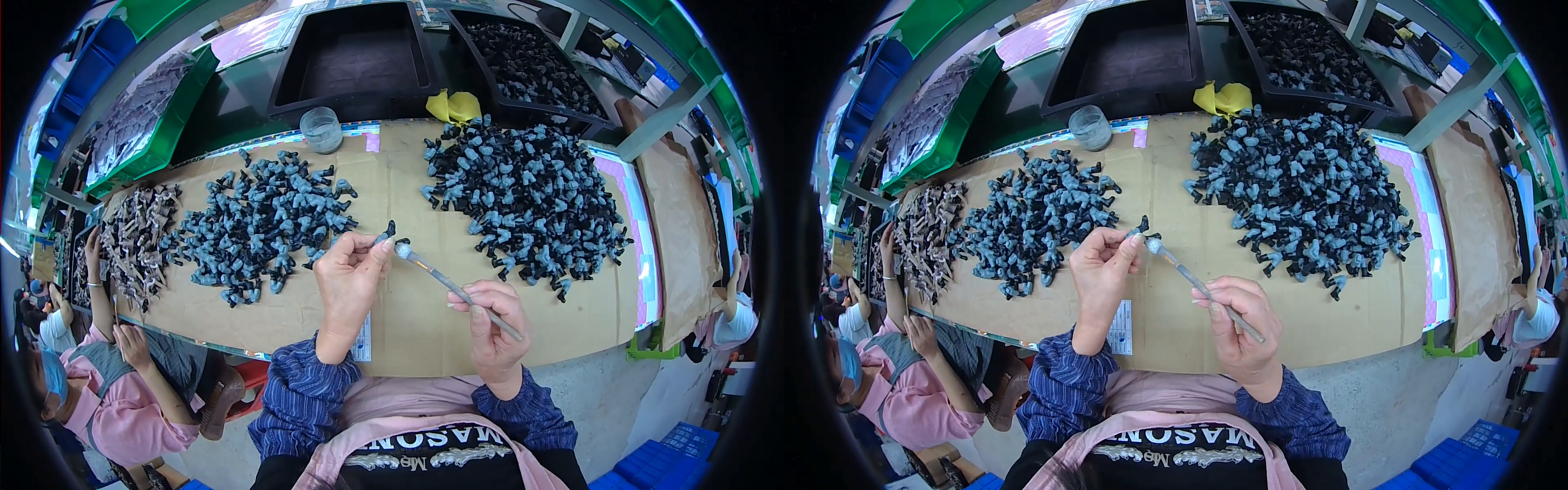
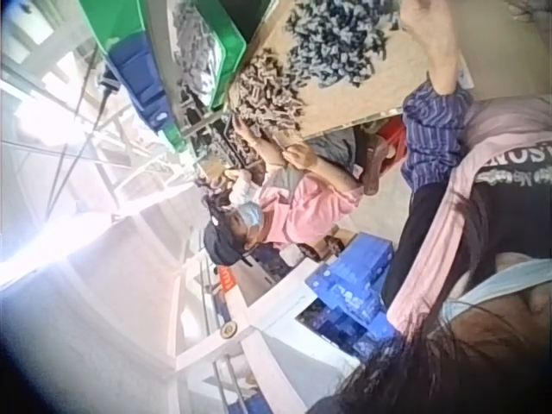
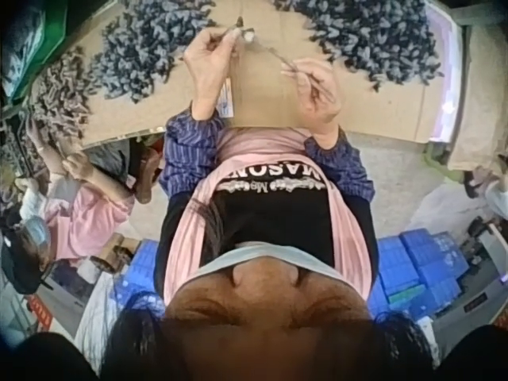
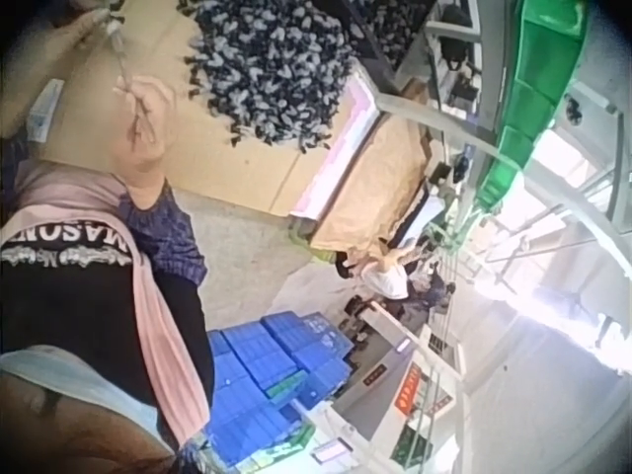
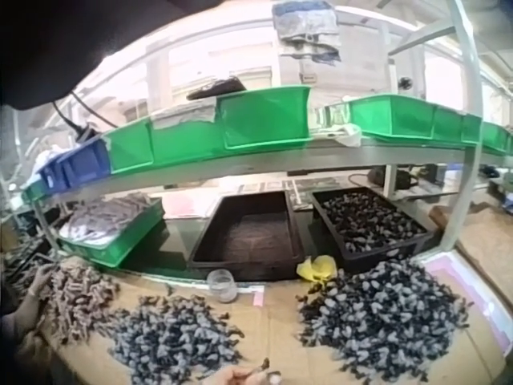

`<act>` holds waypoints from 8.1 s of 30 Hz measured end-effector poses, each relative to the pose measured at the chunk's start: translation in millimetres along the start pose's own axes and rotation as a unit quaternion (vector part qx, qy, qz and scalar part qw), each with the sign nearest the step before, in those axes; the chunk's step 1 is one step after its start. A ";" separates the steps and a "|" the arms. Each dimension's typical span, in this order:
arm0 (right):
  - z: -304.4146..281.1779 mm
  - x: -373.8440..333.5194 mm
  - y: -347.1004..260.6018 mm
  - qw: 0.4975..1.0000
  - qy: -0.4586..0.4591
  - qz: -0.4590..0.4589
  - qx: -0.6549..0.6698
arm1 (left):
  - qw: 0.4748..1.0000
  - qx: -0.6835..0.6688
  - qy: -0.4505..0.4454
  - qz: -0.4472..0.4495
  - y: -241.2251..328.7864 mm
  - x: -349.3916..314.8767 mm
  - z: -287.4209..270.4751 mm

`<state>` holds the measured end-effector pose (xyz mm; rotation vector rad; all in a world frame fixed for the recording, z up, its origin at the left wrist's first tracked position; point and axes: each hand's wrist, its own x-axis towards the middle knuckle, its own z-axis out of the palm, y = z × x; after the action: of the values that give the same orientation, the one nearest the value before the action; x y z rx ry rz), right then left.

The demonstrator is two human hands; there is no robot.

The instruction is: The person applies an adhesive paste to small plastic components using a fine brush.

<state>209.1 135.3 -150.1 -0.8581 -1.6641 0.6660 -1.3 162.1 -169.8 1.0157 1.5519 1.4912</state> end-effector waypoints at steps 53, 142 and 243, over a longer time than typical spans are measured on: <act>-57.4 -9.3 28.0 0.975 0.177 0.103 0.085 | 0.895 0.360 -0.138 0.224 -11.9 78.0 66.9; -47.5 11.1 25.6 0.953 0.150 0.171 0.201 | 0.969 0.160 -0.106 0.156 -11.3 46.2 30.1; -61.3 -11.8 31.4 0.977 0.199 0.066 0.048 | 0.913 0.321 -0.143 0.206 -31.8 45.0 93.1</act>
<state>276.5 144.0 -166.4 -0.9679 -1.2159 0.6125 63.6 241.0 -205.4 1.9481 1.7101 1.0089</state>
